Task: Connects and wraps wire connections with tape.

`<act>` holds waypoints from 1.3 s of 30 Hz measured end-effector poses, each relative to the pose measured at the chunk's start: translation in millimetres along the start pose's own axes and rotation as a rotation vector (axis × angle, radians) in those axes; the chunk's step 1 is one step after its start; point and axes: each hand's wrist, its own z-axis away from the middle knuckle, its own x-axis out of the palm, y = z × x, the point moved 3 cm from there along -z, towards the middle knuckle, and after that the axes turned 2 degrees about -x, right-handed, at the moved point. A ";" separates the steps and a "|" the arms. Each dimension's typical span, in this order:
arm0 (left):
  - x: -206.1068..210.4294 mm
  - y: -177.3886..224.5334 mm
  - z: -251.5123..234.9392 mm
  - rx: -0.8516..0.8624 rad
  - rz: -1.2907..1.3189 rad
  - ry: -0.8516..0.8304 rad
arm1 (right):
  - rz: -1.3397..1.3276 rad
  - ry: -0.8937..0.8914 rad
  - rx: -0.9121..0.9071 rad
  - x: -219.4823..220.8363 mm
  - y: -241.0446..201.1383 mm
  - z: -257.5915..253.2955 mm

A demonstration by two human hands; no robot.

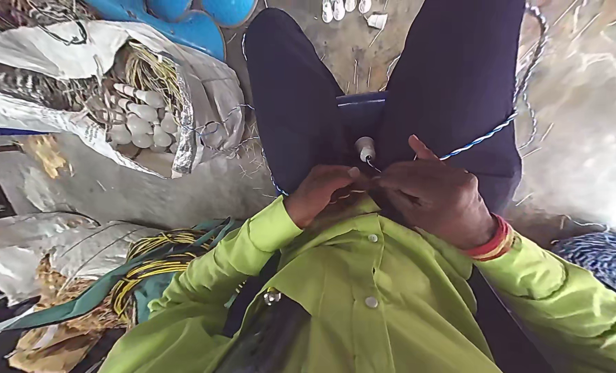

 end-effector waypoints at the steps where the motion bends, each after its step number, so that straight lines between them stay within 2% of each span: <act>1: -1.4 -0.1 2.5 0.022 -0.023 -0.024 | -0.002 -0.007 -0.011 0.4 -0.5 0.3; 4: -2.9 -0.6 4.7 0.054 -0.047 -0.033 | -0.015 -0.038 -0.086 4.2 -1.2 -0.4; 6: -4.4 -0.3 5.0 0.074 -0.067 -0.031 | -0.097 -0.026 -0.074 3.0 2.5 -0.8; 9: -7.6 1.4 7.8 0.232 -0.240 -0.028 | -0.337 0.119 0.063 -17.8 15.6 -2.3; 11: -7.6 2.2 12.2 0.335 -0.346 -0.001 | -0.328 0.209 0.190 -38.7 27.5 -4.4; 13: -5.7 3.3 15.0 0.386 -0.427 0.017 | -0.261 0.209 0.299 -55.0 37.8 -8.4; 15: -5.2 4.5 15.0 0.419 -0.490 0.016 | -0.228 0.120 0.331 -61.0 43.8 -10.9; 20: -3.0 11.5 17.0 0.483 -0.557 0.022 | -0.296 -0.241 0.387 -49.6 41.6 -24.0; 23: -1.9 11.6 18.3 0.504 -0.599 0.009 | -0.337 -0.293 0.432 -44.3 41.4 -27.5; 30: -4.7 11.9 16.3 0.482 -0.662 -0.007 | -0.524 -0.206 0.519 -51.4 36.6 -31.5; 33: -9.4 20.1 9.4 0.404 -0.645 0.112 | -0.542 -0.134 0.516 -58.6 34.9 -29.6; 36: 1.0 34.4 -6.4 0.462 -0.656 0.276 | -0.555 -0.049 0.425 -60.9 30.2 -25.7; 37: 6.0 37.1 -14.7 0.513 -0.667 0.282 | -0.555 -0.032 0.395 -61.2 28.0 -24.1; 39: 14.2 38.9 -32.1 0.565 -0.698 0.187 | -0.536 -0.007 0.347 -61.6 23.9 -21.8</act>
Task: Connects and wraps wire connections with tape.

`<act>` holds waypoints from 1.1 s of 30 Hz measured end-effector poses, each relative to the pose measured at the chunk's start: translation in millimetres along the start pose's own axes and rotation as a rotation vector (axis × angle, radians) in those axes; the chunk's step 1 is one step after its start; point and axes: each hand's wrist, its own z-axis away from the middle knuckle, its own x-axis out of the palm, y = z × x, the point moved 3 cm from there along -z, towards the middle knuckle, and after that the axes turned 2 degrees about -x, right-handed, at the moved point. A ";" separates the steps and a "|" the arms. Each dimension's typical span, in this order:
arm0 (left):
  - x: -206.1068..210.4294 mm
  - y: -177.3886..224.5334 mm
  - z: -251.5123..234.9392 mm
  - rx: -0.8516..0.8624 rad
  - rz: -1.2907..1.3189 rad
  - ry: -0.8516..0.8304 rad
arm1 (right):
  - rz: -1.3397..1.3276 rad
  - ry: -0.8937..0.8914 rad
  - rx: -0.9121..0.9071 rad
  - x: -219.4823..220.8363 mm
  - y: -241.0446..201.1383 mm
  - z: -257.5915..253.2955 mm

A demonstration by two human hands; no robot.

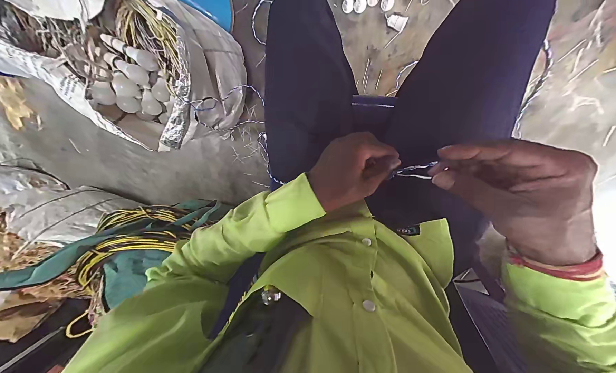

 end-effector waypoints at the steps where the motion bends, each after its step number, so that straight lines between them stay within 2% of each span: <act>1: 5.1 -1.2 -6.6 0.019 0.005 -0.080 | 0.014 0.008 -0.020 0.6 -0.8 1.3; 4: 12.6 -6.7 -17.2 -0.076 0.098 -0.378 | 0.064 0.026 -0.053 0.5 -2.1 4.8; 6: 13.8 -10.6 -19.0 -0.183 0.274 -0.480 | 0.047 0.046 -0.040 0.7 -0.8 5.7; 9: 12.8 -11.9 -15.4 -0.333 0.585 -0.501 | 0.096 0.060 -0.005 -0.7 2.8 4.8; 12: 5.8 -8.8 -12.3 -0.490 0.719 -0.490 | 0.375 0.015 -0.078 -5.9 13.3 7.9; 16: 2.3 -8.7 -9.8 -0.497 0.783 -0.480 | 0.521 -0.041 -0.190 -5.3 19.3 16.0; 20: 1.1 -7.5 -9.6 -0.507 0.798 -0.514 | 0.619 0.052 -0.348 -4.3 24.6 23.3; 24: 3.1 -9.2 -8.3 -0.524 0.864 -0.548 | 0.589 0.101 -0.516 -3.3 27.0 25.4; 28: 5.3 -10.3 -7.1 -0.520 0.897 -0.577 | 0.594 0.059 -0.548 -3.4 23.2 22.6; 33: 3.1 -6.3 -9.1 -0.520 0.822 -0.549 | 0.639 -0.028 -0.560 -1.8 18.9 17.8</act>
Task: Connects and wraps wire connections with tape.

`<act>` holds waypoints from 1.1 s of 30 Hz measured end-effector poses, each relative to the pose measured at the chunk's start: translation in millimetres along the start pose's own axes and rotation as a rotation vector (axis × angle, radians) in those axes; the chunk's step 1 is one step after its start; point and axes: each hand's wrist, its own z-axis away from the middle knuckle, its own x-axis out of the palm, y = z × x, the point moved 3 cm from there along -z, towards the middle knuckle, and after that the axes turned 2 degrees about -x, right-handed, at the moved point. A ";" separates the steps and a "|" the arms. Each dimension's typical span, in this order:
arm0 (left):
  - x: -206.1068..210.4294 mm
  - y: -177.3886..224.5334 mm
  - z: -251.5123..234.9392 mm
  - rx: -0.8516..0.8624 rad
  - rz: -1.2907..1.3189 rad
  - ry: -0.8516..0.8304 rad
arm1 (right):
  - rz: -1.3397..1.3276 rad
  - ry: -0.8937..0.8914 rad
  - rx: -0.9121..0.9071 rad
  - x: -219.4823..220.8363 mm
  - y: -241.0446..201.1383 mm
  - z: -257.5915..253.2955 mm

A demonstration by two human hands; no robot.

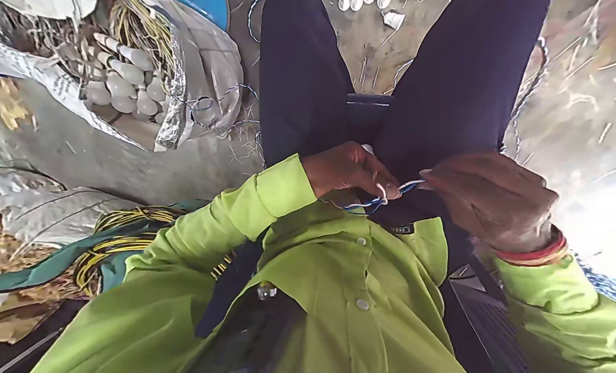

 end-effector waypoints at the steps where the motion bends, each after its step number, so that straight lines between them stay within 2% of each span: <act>1: -0.6 -0.1 0.2 0.005 -0.023 -0.006 | 0.002 -0.021 0.000 0.8 -0.5 -0.5; 5: -0.7 0.8 -0.1 0.097 -0.190 -0.020 | -0.018 -0.079 0.050 7.2 -2.7 -0.5; 8: 1.5 3.3 -1.6 0.206 -0.442 -0.041 | 0.004 -0.110 0.087 13.5 -6.9 0.5; 11: 3.2 6.7 -3.5 0.240 -0.616 0.003 | 0.053 -0.117 0.131 19.2 -10.0 3.3; 13: 1.6 6.8 -4.3 0.270 -0.644 0.046 | 0.109 -0.111 0.171 24.2 -11.3 4.7; 18: -2.7 -2.5 -5.8 0.327 -0.558 0.148 | 0.190 -0.112 0.240 32.0 -12.6 1.8; 26: -1.1 -20.6 -8.7 0.461 -0.205 0.294 | 0.276 -0.085 0.285 48.4 -18.1 -12.3; 28: -2.7 -18.9 -7.8 0.440 -0.122 0.305 | 0.236 -0.085 0.359 50.8 -18.6 -15.8; 31: -5.3 -17.9 -3.8 0.317 0.054 0.347 | 0.029 -0.122 0.509 45.9 -12.7 -19.9; 33: -7.5 -18.1 -1.7 0.254 0.141 0.374 | -0.074 -0.101 0.466 39.4 -4.5 -18.1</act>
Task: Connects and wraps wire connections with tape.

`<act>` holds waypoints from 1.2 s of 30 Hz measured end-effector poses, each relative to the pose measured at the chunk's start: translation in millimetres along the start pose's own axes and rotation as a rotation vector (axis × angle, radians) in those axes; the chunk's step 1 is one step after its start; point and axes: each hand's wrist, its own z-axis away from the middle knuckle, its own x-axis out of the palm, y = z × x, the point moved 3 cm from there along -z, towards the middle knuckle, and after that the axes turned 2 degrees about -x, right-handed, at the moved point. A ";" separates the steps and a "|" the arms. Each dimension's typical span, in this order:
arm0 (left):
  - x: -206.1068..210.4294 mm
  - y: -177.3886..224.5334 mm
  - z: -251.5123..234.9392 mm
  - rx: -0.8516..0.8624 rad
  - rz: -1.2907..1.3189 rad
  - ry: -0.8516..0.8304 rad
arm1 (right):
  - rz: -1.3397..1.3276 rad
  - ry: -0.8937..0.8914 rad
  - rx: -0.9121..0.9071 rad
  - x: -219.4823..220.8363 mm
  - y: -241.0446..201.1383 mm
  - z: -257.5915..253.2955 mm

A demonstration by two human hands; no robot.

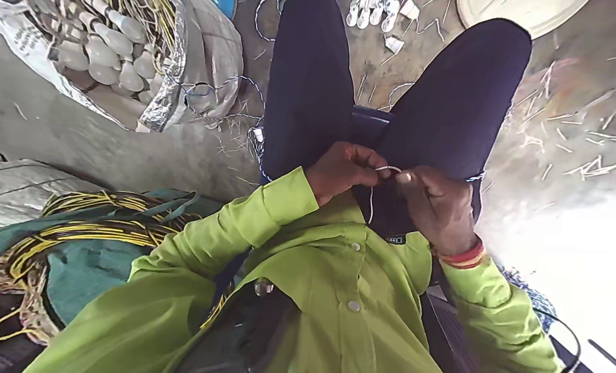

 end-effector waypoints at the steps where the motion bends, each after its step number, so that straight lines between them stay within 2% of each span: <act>1: -2.0 0.1 -0.3 -0.022 0.027 0.017 | -0.017 0.008 -0.037 -3.4 2.8 0.3; 4: -4.6 -0.6 1.0 -0.076 0.078 0.041 | 0.008 0.092 -0.129 -7.4 3.5 4.8; 8: -1.5 -1.3 4.0 -0.149 0.151 0.046 | 0.206 0.262 -0.320 -7.4 6.9 14.3; 10: 1.4 -2.7 10.1 -0.173 0.144 0.040 | 0.273 0.297 -0.406 -5.9 9.7 16.3; 12: 4.0 -3.2 14.1 -0.183 0.183 0.018 | 0.306 0.299 -0.414 -4.3 11.3 16.6; 17: 8.7 1.1 15.2 -0.138 0.198 -0.039 | 0.251 0.198 -0.274 -4.4 11.6 8.0; 24: 12.8 -0.7 14.8 -0.045 0.031 -0.113 | -0.059 0.005 0.107 -4.6 11.4 7.2; 27: 14.3 -1.4 14.7 -0.082 -0.011 -0.082 | 0.011 0.022 0.187 -3.9 8.6 5.2; 29: 13.2 -2.2 13.9 -0.108 -0.010 -0.040 | 0.118 0.090 0.106 -5.7 7.5 5.3; 33: 6.9 -2.3 13.1 -0.114 0.002 0.004 | 0.145 0.172 -0.222 -12.1 1.0 13.6; 36: 4.9 -1.0 5.9 -0.106 0.095 -0.002 | 0.106 0.133 -0.398 -10.5 -12.9 25.8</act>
